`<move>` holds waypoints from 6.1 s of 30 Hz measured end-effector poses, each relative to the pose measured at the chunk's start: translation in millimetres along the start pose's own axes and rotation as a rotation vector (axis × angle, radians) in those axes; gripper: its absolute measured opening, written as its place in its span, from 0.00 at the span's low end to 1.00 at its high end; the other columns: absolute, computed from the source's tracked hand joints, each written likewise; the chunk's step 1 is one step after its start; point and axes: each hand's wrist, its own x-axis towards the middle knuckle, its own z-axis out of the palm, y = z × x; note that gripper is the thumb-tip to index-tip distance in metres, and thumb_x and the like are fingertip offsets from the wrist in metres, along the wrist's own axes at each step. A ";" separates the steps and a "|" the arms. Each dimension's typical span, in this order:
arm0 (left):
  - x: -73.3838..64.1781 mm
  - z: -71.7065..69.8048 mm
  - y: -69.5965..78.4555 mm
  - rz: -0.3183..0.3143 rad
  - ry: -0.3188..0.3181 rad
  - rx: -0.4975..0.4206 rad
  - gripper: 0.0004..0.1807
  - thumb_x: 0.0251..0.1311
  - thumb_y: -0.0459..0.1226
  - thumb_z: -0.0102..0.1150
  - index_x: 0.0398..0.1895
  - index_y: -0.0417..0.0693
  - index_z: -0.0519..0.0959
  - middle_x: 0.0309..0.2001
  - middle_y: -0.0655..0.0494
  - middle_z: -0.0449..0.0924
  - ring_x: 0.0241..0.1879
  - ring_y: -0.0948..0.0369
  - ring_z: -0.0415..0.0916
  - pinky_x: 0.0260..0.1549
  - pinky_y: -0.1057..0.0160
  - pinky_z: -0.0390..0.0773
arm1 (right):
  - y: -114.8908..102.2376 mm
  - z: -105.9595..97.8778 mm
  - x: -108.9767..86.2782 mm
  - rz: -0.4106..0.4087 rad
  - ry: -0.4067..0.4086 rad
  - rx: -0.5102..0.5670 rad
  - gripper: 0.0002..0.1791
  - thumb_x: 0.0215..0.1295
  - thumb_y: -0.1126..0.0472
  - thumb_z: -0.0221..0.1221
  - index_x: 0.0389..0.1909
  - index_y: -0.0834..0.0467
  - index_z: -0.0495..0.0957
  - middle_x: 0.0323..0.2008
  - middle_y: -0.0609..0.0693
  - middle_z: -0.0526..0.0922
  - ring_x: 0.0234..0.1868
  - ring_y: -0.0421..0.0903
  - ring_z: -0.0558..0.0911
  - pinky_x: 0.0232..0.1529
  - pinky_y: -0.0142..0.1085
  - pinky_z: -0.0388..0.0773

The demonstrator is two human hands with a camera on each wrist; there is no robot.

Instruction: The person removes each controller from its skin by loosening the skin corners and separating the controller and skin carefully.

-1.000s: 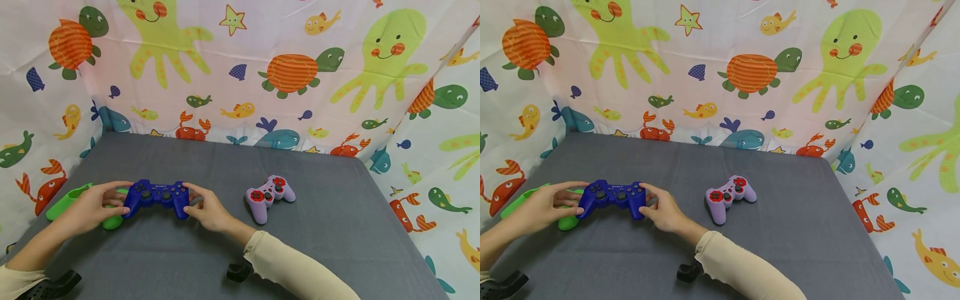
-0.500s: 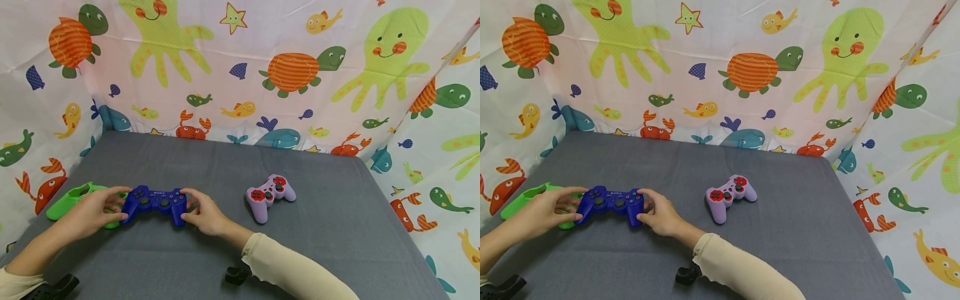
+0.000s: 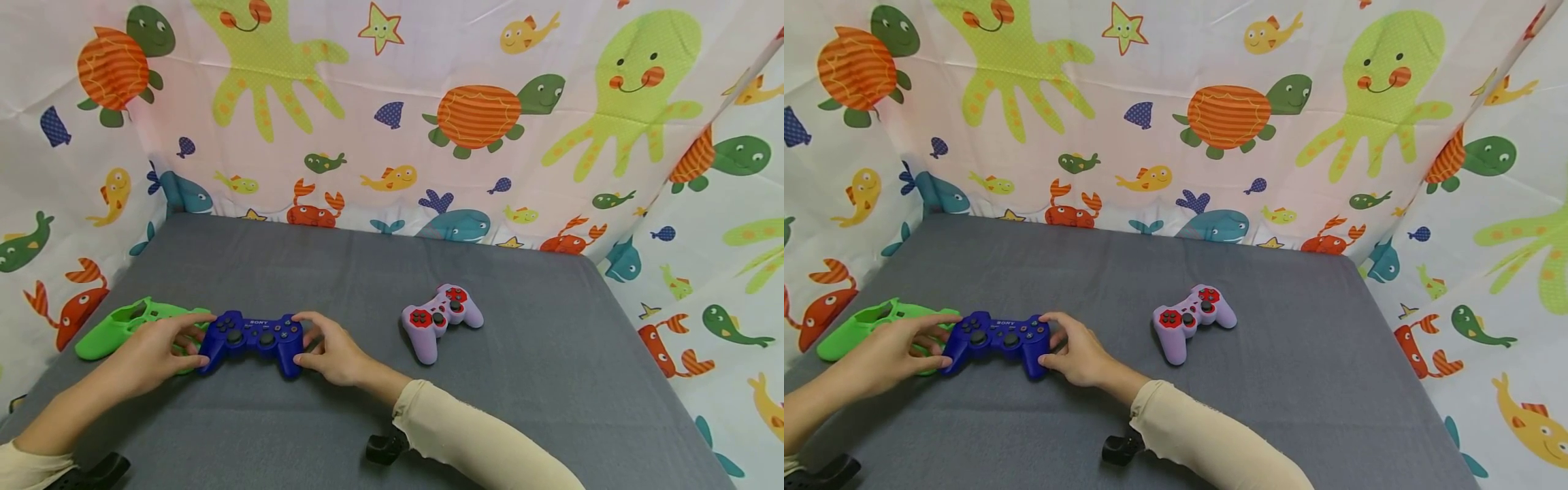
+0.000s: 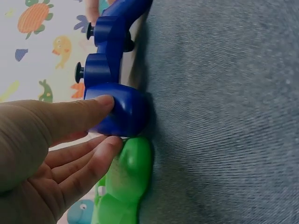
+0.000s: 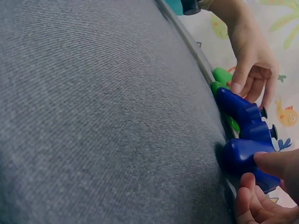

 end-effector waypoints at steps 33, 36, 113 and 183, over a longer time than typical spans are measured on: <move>-0.9 -15.7 16.0 0.008 0.123 0.046 0.22 0.71 0.43 0.59 0.62 0.41 0.77 0.42 0.50 0.86 0.36 0.60 0.81 0.29 0.68 0.76 | -8.8 -38.7 -15.4 -0.124 -0.059 0.075 0.20 0.75 0.64 0.55 0.65 0.64 0.73 0.52 0.65 0.81 0.44 0.67 0.84 0.38 0.36 0.81; 0.2 -17.7 21.1 0.034 0.175 0.039 0.20 0.72 0.43 0.59 0.62 0.44 0.77 0.43 0.49 0.86 0.35 0.63 0.80 0.29 0.67 0.76 | -10.7 -43.2 -20.4 -0.145 -0.035 0.074 0.19 0.75 0.64 0.55 0.63 0.62 0.74 0.52 0.64 0.81 0.44 0.68 0.84 0.33 0.31 0.76; 127.3 132.7 217.6 0.034 -0.180 -0.690 0.39 0.71 0.43 0.58 0.79 0.53 0.51 0.45 0.39 0.85 0.36 0.59 0.81 0.33 0.62 0.75 | 75.4 -210.2 -78.2 0.058 0.506 -0.159 0.24 0.78 0.58 0.53 0.69 0.65 0.69 0.41 0.62 0.82 0.34 0.38 0.76 0.36 0.31 0.73; 140.8 99.9 182.3 0.303 -0.461 -0.673 0.11 0.73 0.43 0.57 0.40 0.44 0.72 0.32 0.57 0.72 0.26 0.62 0.68 0.29 0.65 0.70 | 90.0 -212.5 -77.5 -0.108 -0.166 0.155 0.29 0.68 0.57 0.63 0.63 0.70 0.72 0.51 0.48 0.85 0.46 0.45 0.83 0.48 0.36 0.81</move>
